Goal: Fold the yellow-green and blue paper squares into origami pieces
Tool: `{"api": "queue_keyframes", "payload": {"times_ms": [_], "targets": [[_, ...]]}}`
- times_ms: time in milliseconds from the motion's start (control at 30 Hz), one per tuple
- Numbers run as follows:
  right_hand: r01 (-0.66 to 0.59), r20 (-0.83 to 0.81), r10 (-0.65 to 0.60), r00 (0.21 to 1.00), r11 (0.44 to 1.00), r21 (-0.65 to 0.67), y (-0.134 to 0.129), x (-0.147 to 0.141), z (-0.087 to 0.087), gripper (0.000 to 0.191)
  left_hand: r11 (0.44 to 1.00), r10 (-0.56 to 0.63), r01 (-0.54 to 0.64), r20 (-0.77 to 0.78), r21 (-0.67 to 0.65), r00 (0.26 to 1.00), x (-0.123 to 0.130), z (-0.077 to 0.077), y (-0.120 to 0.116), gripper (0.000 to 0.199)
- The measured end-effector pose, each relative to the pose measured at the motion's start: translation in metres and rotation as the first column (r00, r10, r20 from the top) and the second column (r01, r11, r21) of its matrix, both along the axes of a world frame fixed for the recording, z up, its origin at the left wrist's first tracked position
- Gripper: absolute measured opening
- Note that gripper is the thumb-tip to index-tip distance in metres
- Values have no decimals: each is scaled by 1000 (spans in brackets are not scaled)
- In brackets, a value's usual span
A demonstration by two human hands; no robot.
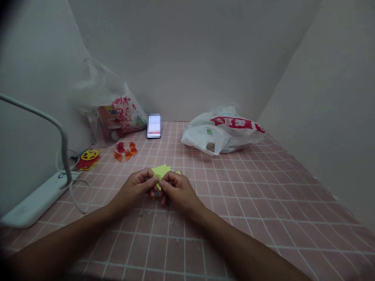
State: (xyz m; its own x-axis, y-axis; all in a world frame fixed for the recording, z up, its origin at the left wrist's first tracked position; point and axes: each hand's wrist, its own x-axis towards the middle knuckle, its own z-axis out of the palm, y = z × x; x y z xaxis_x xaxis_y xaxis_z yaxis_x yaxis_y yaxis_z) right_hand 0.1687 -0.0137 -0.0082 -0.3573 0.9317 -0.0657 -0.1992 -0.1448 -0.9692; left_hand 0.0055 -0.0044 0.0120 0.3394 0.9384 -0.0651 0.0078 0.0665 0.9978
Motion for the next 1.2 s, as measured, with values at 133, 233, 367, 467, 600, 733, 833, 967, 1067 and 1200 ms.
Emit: {"api": "queue_keyframes", "payload": {"times_ms": [133,233,367,467,600,733,833,967,1067,1200], "targets": [[-13,25,13,1000,1000,7,-1,1,3,28,999,-8,9,-38,40,999,-1,-1,0,30],[-25,-12,25,1000,1000,-6,-1,2,6,28,1000,-23,23,8,15,1000,-1,-1,1,31],[37,-76,-38,996,999,-12,0,1,6,28,995,-67,75,132,-61,989,1,-3,2,31],[72,-96,-74,993,997,-21,0,0,6,27,993,-60,74,152,-89,987,2,-4,3,34],[79,-91,-82,993,996,-30,-2,-1,6,28,992,-50,66,152,-106,987,2,-3,2,36],[100,-93,-103,990,994,-33,-3,-2,6,27,992,-42,57,134,-114,990,2,-3,2,36],[114,-90,-116,989,993,-32,-4,-3,4,27,993,-46,59,119,-103,992,3,-2,2,35],[133,-75,-135,988,991,-29,-4,-5,1,27,995,-41,48,85,-86,996,5,-1,1,33],[123,-75,-125,989,992,-35,-5,-5,1,27,997,-35,40,74,-65,997,6,-1,1,33],[132,-71,-134,988,991,-25,-7,-5,3,26,998,-31,35,73,-60,997,6,-1,0,31]]}}
